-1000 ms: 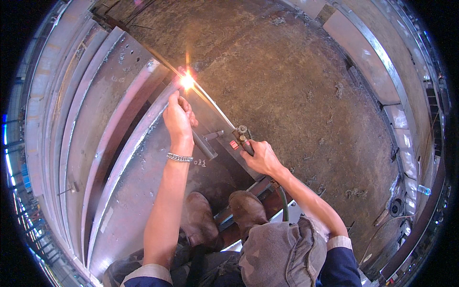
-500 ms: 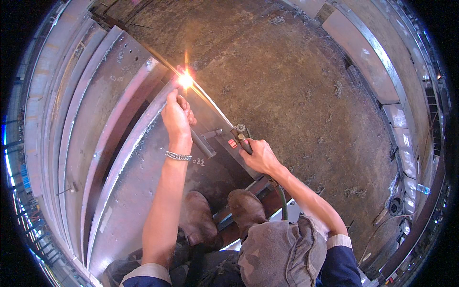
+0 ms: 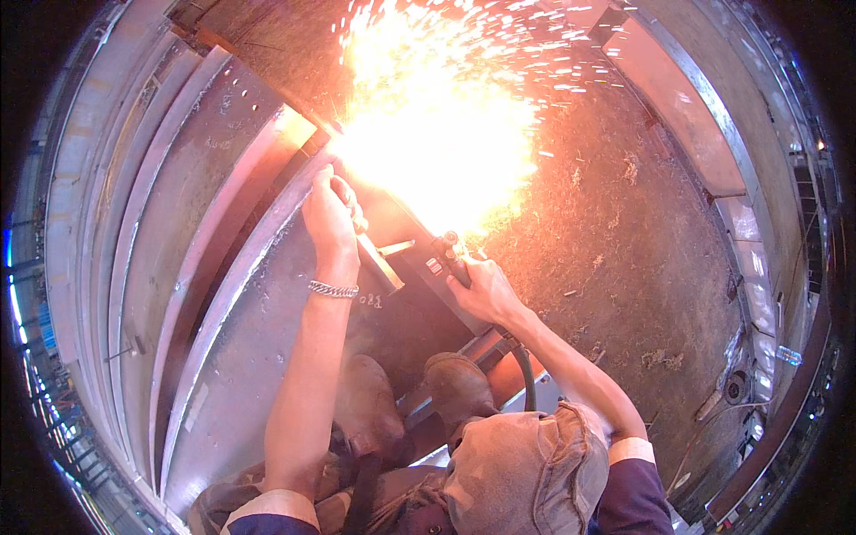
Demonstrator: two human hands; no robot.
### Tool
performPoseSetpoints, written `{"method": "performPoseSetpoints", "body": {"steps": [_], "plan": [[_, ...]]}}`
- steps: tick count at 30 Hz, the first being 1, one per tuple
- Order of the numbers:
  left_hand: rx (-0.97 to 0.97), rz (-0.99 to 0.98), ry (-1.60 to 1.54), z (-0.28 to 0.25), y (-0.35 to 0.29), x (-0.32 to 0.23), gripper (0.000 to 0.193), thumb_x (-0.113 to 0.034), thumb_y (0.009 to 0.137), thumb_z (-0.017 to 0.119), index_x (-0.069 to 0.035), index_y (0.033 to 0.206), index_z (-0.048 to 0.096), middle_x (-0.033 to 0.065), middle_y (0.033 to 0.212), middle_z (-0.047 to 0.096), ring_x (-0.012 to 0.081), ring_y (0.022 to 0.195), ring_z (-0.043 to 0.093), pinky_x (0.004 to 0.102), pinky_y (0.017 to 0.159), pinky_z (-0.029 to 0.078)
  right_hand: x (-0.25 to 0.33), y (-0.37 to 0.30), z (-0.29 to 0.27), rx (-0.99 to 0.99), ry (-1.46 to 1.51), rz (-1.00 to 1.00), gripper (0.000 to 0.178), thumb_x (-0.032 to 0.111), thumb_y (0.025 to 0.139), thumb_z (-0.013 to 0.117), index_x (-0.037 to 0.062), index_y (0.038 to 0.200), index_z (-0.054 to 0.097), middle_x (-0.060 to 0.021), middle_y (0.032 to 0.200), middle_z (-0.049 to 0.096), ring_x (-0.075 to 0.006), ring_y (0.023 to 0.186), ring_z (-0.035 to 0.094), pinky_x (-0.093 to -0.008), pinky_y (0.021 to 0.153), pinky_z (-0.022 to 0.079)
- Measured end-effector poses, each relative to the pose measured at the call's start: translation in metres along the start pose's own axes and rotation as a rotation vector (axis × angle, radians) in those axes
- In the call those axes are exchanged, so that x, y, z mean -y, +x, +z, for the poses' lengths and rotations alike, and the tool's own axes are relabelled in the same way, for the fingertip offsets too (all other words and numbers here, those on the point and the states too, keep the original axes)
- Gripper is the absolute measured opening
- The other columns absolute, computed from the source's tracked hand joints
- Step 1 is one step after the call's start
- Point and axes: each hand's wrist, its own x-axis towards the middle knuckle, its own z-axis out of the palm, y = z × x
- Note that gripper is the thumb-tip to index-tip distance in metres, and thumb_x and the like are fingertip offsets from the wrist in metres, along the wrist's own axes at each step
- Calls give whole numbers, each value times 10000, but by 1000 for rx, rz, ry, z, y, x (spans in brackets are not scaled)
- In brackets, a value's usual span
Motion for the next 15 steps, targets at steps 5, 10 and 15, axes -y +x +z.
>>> {"method": "performPoseSetpoints", "body": {"steps": [5, 10, 15], "plan": [[32, -28, 10, 2, -6, -6, 411, -382, 994, 486, -163, 661, 384, -47, 508, 318, 88, 412, 307, 282, 439, 302, -4, 1, 4, -57, 12, -53, 273, 230, 892, 642, -33, 866, 575, -264, 654, 584, -466, 668, 613, -518, 631, 464], [15, -3, 13, 2, -7, -7, 449, -388, 982, 486, -150, 611, 401, -23, 502, 354, 113, 397, 338, 302, 410, 284, -5, 2, 3, -20, 26, -26, 238, 198, 889, 643, -28, 887, 570, -274, 702, 604, -470, 698, 622, -526, 639, 466], [27, -15, 48, 1, -7, -7, 416, -402, 1005, 458, -161, 673, 385, -41, 509, 315, 98, 418, 314, 291, 447, 312, -4, 2, 3, -17, 3, -27, 243, 199, 893, 633, -35, 898, 567, -282, 716, 610, -472, 711, 628, -524, 642, 469]]}}
